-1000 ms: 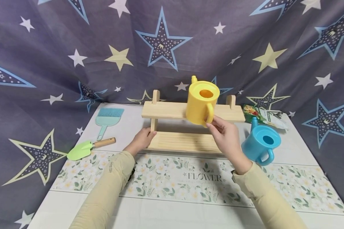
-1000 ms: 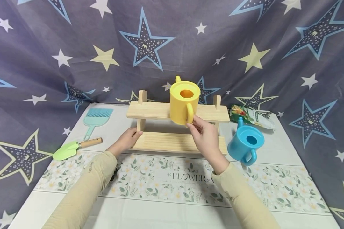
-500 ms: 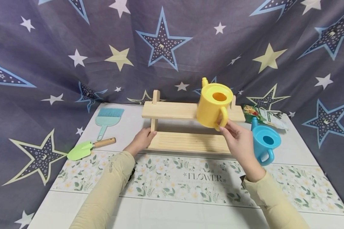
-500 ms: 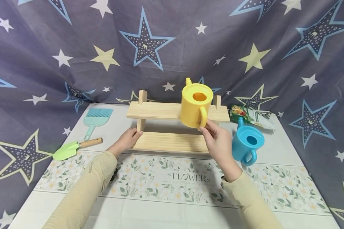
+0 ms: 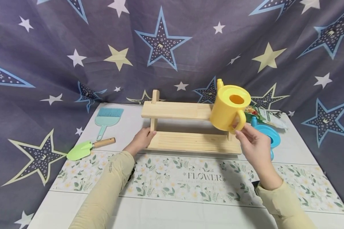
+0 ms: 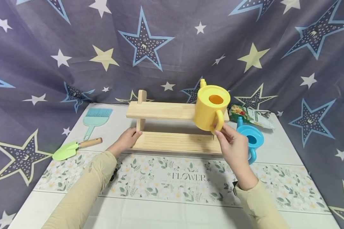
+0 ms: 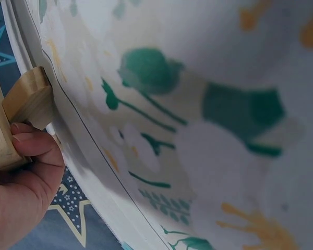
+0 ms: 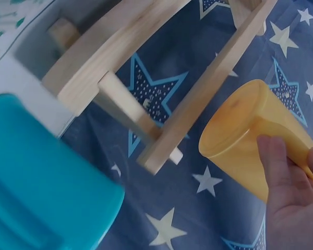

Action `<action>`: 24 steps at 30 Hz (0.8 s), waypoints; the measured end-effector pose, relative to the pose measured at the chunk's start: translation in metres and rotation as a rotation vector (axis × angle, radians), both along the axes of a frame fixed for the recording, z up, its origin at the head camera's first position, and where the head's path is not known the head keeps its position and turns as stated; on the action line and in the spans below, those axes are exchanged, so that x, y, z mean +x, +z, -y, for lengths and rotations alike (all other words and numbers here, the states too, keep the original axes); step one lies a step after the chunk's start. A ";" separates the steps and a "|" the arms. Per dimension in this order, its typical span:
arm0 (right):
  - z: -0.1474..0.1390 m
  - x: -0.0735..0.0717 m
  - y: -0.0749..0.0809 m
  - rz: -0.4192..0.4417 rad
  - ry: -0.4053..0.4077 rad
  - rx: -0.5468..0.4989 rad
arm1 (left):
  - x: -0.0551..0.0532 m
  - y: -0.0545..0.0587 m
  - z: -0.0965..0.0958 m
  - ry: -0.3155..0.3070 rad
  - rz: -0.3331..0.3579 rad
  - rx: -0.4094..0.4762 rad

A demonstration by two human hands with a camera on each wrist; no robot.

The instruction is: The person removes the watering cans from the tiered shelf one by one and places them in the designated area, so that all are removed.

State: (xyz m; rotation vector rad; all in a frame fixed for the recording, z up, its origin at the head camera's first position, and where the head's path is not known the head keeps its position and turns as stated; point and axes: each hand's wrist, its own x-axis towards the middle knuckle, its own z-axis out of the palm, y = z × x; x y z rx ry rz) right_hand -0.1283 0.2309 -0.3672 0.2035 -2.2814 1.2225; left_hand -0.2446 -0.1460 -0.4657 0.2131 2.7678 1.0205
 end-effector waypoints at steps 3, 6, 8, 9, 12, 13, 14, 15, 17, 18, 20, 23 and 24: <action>-0.008 0.005 0.001 0.010 -0.030 0.004 | 0.000 -0.001 0.000 0.000 0.002 0.000; -0.015 0.010 0.003 0.021 -0.054 -0.012 | 0.000 0.000 0.001 0.001 0.007 0.006; -0.019 0.012 0.005 0.023 -0.067 -0.025 | 0.000 0.001 0.001 0.000 0.006 0.008; -0.022 0.013 0.006 0.020 -0.070 -0.031 | 0.000 0.001 0.001 0.000 0.007 0.008; -0.028 0.017 0.008 0.018 -0.091 -0.032 | -0.001 0.002 0.002 -0.007 0.001 0.002; -0.031 0.019 0.009 0.019 -0.106 -0.019 | -0.001 0.002 0.002 -0.009 0.001 -0.001; -0.034 0.020 0.009 0.022 -0.119 -0.007 | -0.001 0.001 0.002 -0.009 0.002 -0.003; -0.037 0.022 0.010 0.025 -0.132 0.004 | -0.001 0.000 0.002 -0.010 0.001 -0.007; -0.043 0.026 0.010 0.036 -0.161 0.022 | -0.002 -0.001 0.002 -0.012 0.001 -0.014; -0.047 0.027 0.010 0.040 -0.173 0.027 | -0.002 -0.001 0.002 -0.012 0.001 -0.017; -0.054 0.030 0.011 0.054 -0.201 0.025 | -0.002 -0.002 0.001 -0.013 0.000 -0.019; -0.063 0.034 0.012 0.093 -0.254 0.017 | -0.002 -0.001 0.002 -0.015 -0.007 -0.017; -0.066 0.035 0.013 0.108 -0.271 0.016 | -0.002 -0.001 0.002 -0.016 -0.010 -0.017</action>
